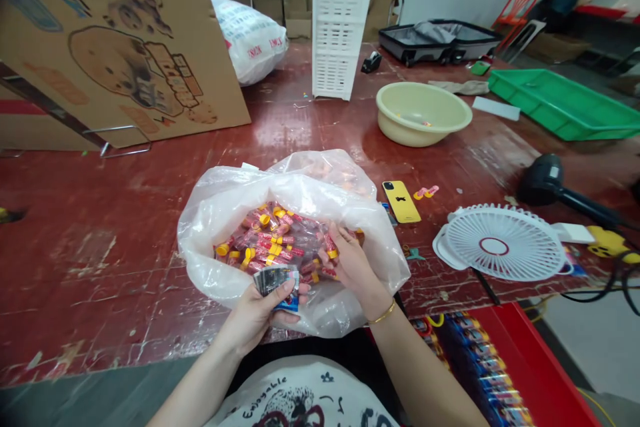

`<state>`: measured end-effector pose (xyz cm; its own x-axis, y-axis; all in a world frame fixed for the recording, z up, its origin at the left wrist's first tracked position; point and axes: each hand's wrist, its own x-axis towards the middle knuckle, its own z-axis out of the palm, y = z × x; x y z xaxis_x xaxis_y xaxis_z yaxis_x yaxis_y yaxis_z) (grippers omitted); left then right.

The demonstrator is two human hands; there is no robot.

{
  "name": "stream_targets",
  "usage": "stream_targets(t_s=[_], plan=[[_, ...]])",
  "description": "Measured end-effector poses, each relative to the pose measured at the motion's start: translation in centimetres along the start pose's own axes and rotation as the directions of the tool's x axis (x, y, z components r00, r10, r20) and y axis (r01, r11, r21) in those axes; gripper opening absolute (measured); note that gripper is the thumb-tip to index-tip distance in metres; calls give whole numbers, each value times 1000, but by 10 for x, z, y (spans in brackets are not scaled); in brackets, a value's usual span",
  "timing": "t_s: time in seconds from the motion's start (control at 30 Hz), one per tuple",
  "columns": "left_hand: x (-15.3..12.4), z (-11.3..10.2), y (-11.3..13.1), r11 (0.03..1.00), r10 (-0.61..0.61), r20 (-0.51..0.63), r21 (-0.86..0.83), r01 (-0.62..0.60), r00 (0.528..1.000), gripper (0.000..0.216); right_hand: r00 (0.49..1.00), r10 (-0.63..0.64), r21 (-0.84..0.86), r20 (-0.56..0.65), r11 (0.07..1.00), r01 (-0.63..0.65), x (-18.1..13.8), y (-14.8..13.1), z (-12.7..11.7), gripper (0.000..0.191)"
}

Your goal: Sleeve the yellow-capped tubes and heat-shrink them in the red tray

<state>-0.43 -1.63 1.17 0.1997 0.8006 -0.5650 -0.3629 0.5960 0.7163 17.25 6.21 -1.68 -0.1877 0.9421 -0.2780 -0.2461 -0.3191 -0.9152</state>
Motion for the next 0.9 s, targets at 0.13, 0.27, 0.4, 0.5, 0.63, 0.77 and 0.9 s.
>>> stream_targets(t_s=[0.13, 0.27, 0.4, 0.5, 0.63, 0.77, 0.9], plan=[[8, 0, -1, 997, 65, -66, 54, -61, 996, 38, 990, 132, 31, 49, 991, -134, -8, -11, -6, 29], [12, -2, 2, 990, 104, -96, 102, -94, 990, 40, 999, 29, -55, -39, 998, -31, -19, -13, -14, 34], [10, 1, 6, 990, 21, -31, 140, -17, 999, 44, 979, -188, -93, -83, 979, 180, -30, -18, -17, 45], [9, 4, 6, 990, 7, -4, 143, -7, 1000, 41, 959, -274, -122, -79, 957, 263, -33, -21, -15, 37], [11, 5, 1, 997, 6, -46, 81, -2, 999, 37, 929, -369, -173, -13, 916, 361, -35, -22, -7, 26], [11, 7, -2, 998, 55, -84, 24, -53, 995, 37, 906, -424, -218, 7, 883, 415, -39, -24, -1, 23], [11, 11, -4, 995, 99, -115, 13, -99, 988, 43, 858, -508, -331, 73, 799, 501, -45, -28, 1, 19]])
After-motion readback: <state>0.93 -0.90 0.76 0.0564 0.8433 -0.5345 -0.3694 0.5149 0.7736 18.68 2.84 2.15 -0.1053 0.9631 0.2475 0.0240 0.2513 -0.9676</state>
